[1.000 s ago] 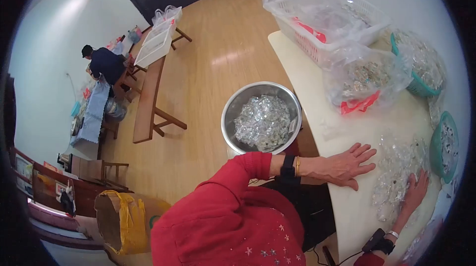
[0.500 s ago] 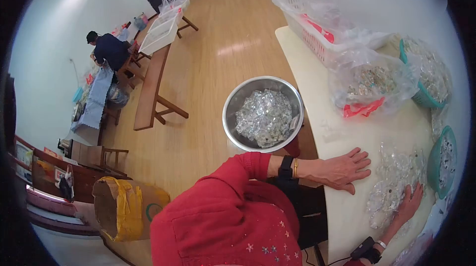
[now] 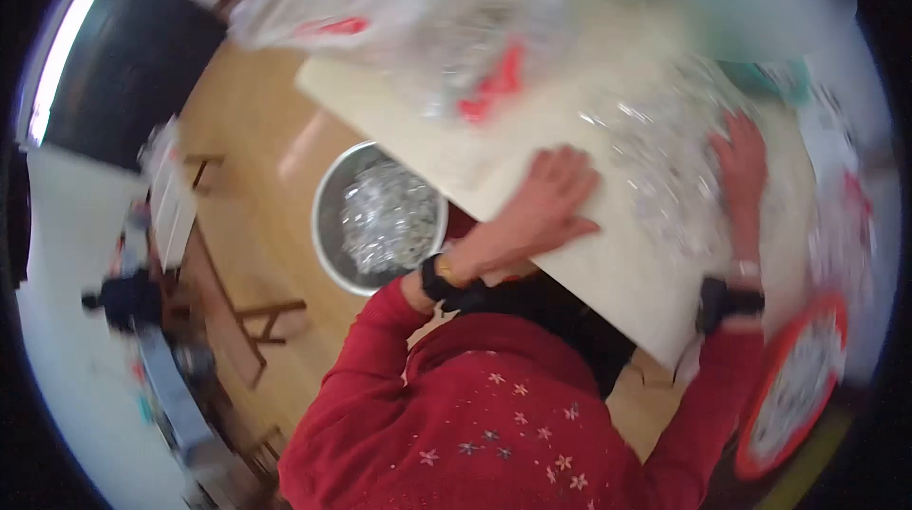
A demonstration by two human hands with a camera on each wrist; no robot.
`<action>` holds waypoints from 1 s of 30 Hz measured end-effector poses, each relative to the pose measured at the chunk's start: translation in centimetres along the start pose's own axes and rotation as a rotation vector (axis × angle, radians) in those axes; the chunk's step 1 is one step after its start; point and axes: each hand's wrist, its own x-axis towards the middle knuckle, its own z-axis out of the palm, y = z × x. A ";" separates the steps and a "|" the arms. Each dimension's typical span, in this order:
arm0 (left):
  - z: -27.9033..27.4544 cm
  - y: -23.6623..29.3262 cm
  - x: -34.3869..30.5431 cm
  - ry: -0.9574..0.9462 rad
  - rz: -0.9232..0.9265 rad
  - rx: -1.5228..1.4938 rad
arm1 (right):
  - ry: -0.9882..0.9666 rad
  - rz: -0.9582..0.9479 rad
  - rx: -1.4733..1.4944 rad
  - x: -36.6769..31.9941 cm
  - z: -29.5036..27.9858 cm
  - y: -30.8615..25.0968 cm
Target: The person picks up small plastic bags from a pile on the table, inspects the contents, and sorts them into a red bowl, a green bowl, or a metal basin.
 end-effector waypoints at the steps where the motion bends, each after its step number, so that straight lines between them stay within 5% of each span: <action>1: 0.2 0.1 -0.1 -0.009 0.011 0.031 | -0.003 0.014 -0.048 0.0 0.0 0.2; 27: -0.1 0.5 0.2 0.024 0.081 0.083 | -0.172 0.180 -0.206 -5.4 -6.7 -0.9; 30: -0.2 0.5 0.3 0.019 0.084 0.101 | -0.071 0.196 -0.248 -7.2 -6.5 0.7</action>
